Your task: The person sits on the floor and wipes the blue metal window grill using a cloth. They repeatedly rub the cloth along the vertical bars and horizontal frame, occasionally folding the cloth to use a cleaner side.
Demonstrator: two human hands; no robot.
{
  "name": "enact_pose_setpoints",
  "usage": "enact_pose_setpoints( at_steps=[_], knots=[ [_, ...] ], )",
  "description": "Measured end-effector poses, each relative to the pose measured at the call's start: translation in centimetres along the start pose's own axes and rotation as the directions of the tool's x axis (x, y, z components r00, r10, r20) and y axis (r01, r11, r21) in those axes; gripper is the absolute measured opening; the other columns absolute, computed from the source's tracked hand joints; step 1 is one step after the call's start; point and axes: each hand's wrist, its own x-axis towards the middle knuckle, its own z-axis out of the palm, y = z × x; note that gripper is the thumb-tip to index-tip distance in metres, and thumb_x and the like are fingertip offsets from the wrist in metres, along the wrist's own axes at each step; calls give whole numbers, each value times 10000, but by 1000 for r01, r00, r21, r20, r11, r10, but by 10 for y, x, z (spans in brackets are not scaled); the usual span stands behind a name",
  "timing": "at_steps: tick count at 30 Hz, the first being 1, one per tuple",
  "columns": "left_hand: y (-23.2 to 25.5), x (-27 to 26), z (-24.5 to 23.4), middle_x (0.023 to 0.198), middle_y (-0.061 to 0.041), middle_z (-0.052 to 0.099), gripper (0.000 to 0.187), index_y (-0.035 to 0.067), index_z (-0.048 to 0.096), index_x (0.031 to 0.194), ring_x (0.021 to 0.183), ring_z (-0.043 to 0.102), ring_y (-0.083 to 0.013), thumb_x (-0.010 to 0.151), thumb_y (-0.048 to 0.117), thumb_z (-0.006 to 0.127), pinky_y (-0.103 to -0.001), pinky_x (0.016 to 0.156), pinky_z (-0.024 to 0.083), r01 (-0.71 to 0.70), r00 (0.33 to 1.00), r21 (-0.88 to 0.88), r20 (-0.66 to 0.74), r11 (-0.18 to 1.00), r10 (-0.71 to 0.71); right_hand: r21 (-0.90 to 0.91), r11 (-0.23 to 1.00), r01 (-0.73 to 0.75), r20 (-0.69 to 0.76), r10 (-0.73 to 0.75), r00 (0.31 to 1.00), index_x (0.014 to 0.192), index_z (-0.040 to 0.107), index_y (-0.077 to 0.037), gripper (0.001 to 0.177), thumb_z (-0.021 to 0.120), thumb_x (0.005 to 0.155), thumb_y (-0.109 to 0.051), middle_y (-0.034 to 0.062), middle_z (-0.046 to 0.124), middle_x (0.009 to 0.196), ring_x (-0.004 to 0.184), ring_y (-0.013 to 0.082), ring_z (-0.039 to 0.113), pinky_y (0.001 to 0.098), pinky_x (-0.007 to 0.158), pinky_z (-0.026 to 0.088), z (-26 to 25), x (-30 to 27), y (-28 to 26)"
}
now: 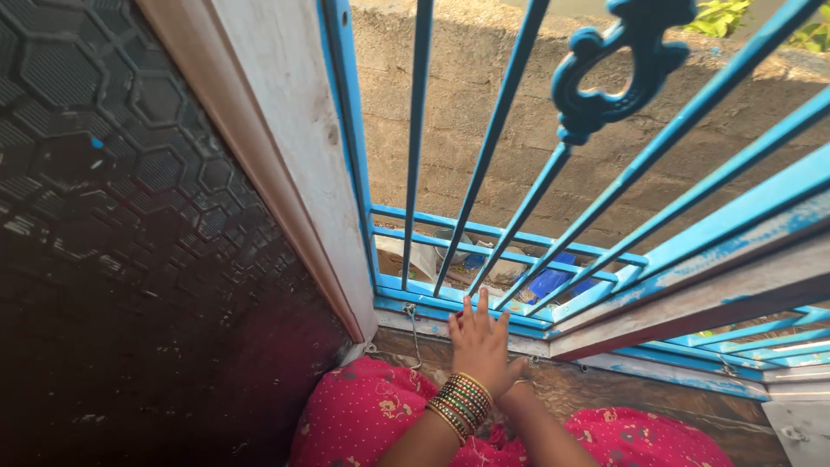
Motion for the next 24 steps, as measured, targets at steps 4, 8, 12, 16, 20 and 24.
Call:
enact_pose_setpoints(
  at_steps=[4,8,12,16,20,24],
  knots=[
    [1,9,-10,1609,-259,226,778,85,520,1437,1484,181,-486,797,455,762,-683,1149,124,-108,955,-63,-282,992,86,156,981,118,-106,-102,989,1062,673,-76,230,609,845,-113,102,686,1085,1019,330,636,434,906,514,3,14,-21],
    [-2,8,-31,1403,-183,561,479,68,652,1263,1351,470,-390,850,297,727,-570,1130,298,-250,849,-189,-515,950,121,335,895,296,-102,-278,955,1025,685,-94,197,610,845,-118,87,701,1055,991,325,652,427,881,529,43,45,-72],
    [-3,11,-47,1140,-113,676,266,56,699,1083,1140,601,-317,856,193,722,-484,1035,400,-314,831,-276,-543,908,122,277,927,252,88,-285,954,1005,700,-124,162,597,881,-107,74,685,1036,970,297,666,413,818,551,92,84,-97],
    [-5,18,-52,1092,-88,684,214,63,700,1048,1106,631,-283,869,179,719,-471,1045,406,-380,807,-282,-567,881,167,136,922,362,152,-381,912,973,685,-98,128,613,871,-126,83,641,989,927,295,632,412,724,558,124,96,-94],
    [-11,22,-52,1089,-75,690,211,67,709,1051,1106,641,-268,873,181,721,-459,1043,408,-368,838,-334,-524,868,153,-21,908,418,210,-405,890,976,649,-28,131,596,885,-105,113,589,961,936,278,617,392,680,567,133,87,-75],
    [-11,23,-55,1119,-69,700,203,80,712,1055,1140,642,-262,901,212,720,-470,1066,412,-336,852,-375,-513,864,108,-102,921,375,234,-345,909,980,633,-2,128,581,909,-95,121,587,971,962,281,620,391,722,572,135,86,-81]
  ],
)
